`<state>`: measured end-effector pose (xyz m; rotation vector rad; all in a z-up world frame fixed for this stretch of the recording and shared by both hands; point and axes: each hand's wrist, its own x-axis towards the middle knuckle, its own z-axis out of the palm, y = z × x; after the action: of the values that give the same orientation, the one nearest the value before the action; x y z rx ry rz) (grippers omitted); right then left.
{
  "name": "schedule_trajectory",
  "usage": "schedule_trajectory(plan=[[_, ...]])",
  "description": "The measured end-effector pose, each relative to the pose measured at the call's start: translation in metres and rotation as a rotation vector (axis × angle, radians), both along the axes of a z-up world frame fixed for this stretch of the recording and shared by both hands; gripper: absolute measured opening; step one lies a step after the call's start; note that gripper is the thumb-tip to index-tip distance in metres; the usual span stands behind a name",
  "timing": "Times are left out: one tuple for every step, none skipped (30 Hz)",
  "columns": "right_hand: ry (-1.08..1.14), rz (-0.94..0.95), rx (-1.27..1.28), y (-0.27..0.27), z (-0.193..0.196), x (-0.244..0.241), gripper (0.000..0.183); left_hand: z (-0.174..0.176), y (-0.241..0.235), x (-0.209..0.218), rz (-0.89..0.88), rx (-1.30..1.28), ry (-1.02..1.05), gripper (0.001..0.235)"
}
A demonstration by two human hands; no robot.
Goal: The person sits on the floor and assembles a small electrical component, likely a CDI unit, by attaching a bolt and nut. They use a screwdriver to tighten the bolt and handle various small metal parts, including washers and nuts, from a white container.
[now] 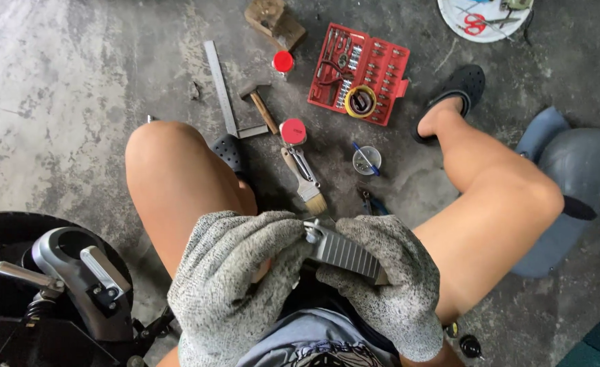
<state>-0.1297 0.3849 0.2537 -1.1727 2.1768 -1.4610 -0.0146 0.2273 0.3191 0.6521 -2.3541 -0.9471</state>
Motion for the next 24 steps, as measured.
schedule_trajectory(plan=[[-0.003,-0.003,0.003,0.0,0.0,0.0,0.056,-0.001,0.001,-0.002,-0.003,0.003,-0.003,0.032],[-0.04,-0.014,-0.026,0.001,-0.001,0.0,0.057,-0.002,0.002,-0.003,-0.01,0.004,0.001,0.031],[-0.076,-0.023,-0.056,0.001,-0.001,0.0,0.057,-0.003,0.003,-0.005,-0.016,0.003,0.006,0.031],[-0.078,-0.026,-0.054,0.002,-0.002,0.0,0.057,-0.003,0.004,-0.006,-0.019,0.005,0.004,0.031],[-0.095,-0.036,-0.039,0.003,-0.002,-0.001,0.057,-0.003,0.005,-0.008,-0.014,-0.009,0.0,0.032],[-0.112,-0.045,-0.024,0.004,-0.002,-0.001,0.056,-0.004,0.006,-0.009,-0.01,-0.023,-0.004,0.033],[-0.113,-0.046,-0.024,0.004,-0.003,-0.002,0.056,-0.004,0.008,-0.011,-0.012,-0.023,-0.005,0.033],[-0.112,-0.052,-0.014,0.005,-0.003,-0.003,0.056,-0.004,0.009,-0.013,0.004,0.0,-0.006,0.032],[-0.112,-0.058,-0.004,0.005,-0.004,-0.003,0.057,-0.004,0.011,-0.014,0.02,0.022,-0.008,0.032],[-0.114,-0.06,-0.004,0.006,-0.003,-0.004,0.057,-0.005,0.01,-0.014,0.018,0.022,-0.01,0.032],[-0.128,-0.049,-0.01,0.006,-0.003,-0.005,0.057,-0.006,0.009,-0.015,0.025,0.07,-0.026,0.031],[-0.143,-0.038,-0.016,0.006,-0.003,-0.006,0.056,-0.007,0.008,-0.015,0.033,0.117,-0.042,0.029],[-0.145,-0.039,-0.014,0.007,-0.004,-0.007,0.056,-0.005,0.004,-0.017,0.032,0.118,-0.043,0.029],[-0.183,-0.036,-0.008,0.009,-0.005,-0.007,0.056,-0.003,0.001,-0.018,0.023,0.298,-0.09,0.029],[-0.223,-0.032,-0.001,0.01,-0.006,-0.007,0.056,-0.001,-0.003,-0.02,0.015,0.477,-0.137,0.03],[-0.226,-0.031,0.0,0.011,-0.009,-0.007,0.056,-0.002,-0.007,-0.019,0.017,0.479,-0.139,0.03],[-0.221,-0.01,-0.051,0.012,-0.012,-0.008,0.056,-0.002,-0.01,-0.018,-0.016,0.564,-0.202,0.028],[-0.217,0.01,-0.103,0.013,-0.015,-0.009,0.057,-0.003,-0.014,-0.018,-0.049,0.649,-0.265,0.026],[-0.22,0.012,-0.101,0.012,-0.013,-0.01,0.057,-0.002,-0.016,-0.02,-0.046,0.65,-0.268,0.026],[-0.214,0.024,-0.071,0.012,-0.011,-0.011,0.056,-0.002,-0.017,-0.023,-0.044,0.714,-0.285,0.026],[-0.206,0.036,-0.041,0.011,-0.009,-0.012,0.055,-0.001,-0.018,-0.025,-0.044,0.777,-0.302,0.026],[-0.209,0.038,-0.039,0.012,-0.009,-0.013,0.055,-0.002,-0.019,-0.025,-0.042,0.779,-0.304,0.026],[-0.243,0.04,-0.015,0.012,-0.009,-0.013,0.055,-0.003,-0.02,-0.025,-0.061,0.772,-0.297,0.025],[-0.277,0.043,0.01,0.012,-0.01,-0.014,0.054,-0.005,-0.021,-0.025,-0.081,0.765,-0.29,0.025]])
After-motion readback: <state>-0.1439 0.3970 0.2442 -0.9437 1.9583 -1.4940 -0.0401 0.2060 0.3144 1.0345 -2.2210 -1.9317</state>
